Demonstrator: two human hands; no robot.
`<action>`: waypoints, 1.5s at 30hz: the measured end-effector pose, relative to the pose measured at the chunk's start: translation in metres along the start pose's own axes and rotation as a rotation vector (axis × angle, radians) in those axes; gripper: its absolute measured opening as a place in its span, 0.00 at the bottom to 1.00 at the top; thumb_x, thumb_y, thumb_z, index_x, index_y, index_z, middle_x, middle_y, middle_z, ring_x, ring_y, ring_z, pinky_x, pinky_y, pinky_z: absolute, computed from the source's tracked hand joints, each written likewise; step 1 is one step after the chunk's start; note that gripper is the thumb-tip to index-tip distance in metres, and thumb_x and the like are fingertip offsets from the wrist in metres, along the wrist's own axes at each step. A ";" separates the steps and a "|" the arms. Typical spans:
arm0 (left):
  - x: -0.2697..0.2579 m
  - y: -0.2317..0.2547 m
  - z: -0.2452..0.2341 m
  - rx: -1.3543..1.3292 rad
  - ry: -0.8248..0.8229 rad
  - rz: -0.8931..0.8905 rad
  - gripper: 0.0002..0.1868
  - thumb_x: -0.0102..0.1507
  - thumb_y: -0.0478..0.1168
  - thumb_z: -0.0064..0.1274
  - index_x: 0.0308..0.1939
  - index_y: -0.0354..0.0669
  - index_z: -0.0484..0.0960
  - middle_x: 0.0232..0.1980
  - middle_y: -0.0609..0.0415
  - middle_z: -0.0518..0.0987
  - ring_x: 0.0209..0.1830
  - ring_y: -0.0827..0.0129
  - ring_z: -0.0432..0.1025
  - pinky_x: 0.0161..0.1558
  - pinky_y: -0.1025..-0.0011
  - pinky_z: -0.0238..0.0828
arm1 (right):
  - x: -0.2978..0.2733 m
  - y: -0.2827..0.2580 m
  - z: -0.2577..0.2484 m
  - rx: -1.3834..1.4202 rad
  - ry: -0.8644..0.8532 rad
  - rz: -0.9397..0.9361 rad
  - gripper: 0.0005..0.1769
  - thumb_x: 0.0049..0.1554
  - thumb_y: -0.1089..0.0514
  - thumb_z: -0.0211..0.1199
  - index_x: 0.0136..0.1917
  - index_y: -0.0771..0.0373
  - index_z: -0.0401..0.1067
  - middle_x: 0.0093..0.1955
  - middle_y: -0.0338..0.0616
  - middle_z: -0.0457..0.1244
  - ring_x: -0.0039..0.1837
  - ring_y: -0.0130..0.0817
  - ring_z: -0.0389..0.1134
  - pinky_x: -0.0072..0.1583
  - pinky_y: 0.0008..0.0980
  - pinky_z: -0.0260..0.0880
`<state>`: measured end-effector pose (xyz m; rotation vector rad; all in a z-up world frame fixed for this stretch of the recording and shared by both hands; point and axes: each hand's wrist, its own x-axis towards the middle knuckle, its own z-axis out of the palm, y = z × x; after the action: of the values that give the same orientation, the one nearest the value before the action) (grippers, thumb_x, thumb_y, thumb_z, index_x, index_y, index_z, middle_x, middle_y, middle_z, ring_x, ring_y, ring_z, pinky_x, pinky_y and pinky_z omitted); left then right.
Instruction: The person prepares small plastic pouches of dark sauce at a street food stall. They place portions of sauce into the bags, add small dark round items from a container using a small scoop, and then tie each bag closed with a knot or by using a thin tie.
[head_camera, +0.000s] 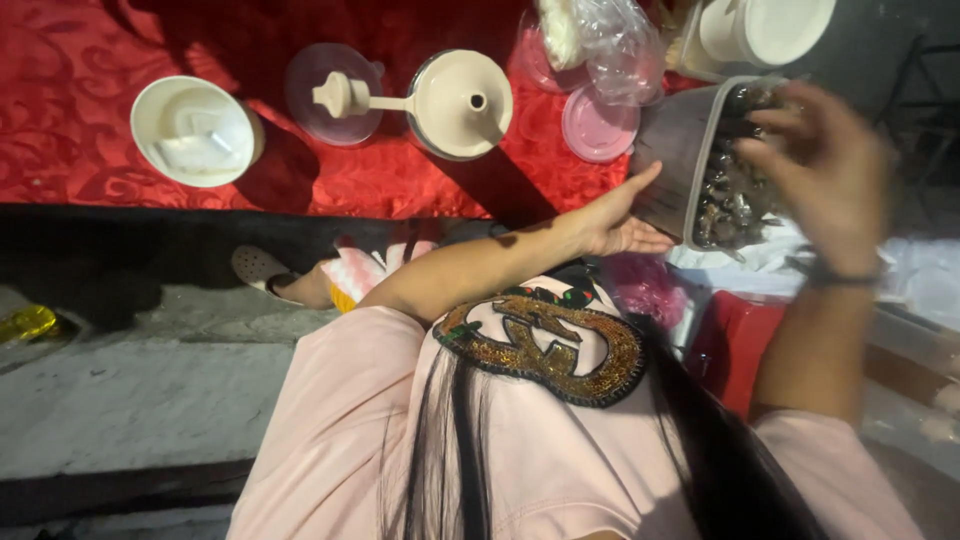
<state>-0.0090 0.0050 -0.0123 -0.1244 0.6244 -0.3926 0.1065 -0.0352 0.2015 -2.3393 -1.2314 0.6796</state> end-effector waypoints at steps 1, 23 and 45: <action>-0.003 0.003 -0.004 -0.004 0.005 0.005 0.73 0.41 0.68 0.59 0.81 0.68 0.28 0.76 0.10 0.47 0.66 0.26 0.64 0.57 0.46 0.73 | -0.005 0.008 -0.007 0.005 -0.005 -0.005 0.30 0.64 0.69 0.70 0.75 0.72 0.64 0.64 0.59 0.67 0.63 0.46 0.69 0.60 0.43 0.72; -0.360 0.065 -0.188 1.619 1.528 1.584 0.06 0.60 0.37 0.59 0.40 0.44 0.80 0.54 0.40 0.72 0.55 0.41 0.64 0.51 0.47 0.63 | -0.004 -0.101 0.068 0.435 0.004 -0.341 0.08 0.72 0.70 0.56 0.64 0.73 0.69 0.55 0.55 0.66 0.57 0.42 0.71 0.66 0.36 0.69; -0.427 0.089 -0.160 1.467 1.386 1.748 0.09 0.73 0.39 0.44 0.40 0.39 0.67 0.42 0.48 0.66 0.44 0.56 0.62 0.49 0.59 0.57 | -0.022 -0.140 0.067 0.258 -0.177 -0.468 0.09 0.67 0.61 0.57 0.55 0.66 0.76 0.52 0.47 0.71 0.56 0.36 0.72 0.62 0.34 0.69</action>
<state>-0.3913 0.2553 0.0702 2.1431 1.3217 0.9808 -0.0336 0.0281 0.2315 -1.7249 -1.5891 0.8311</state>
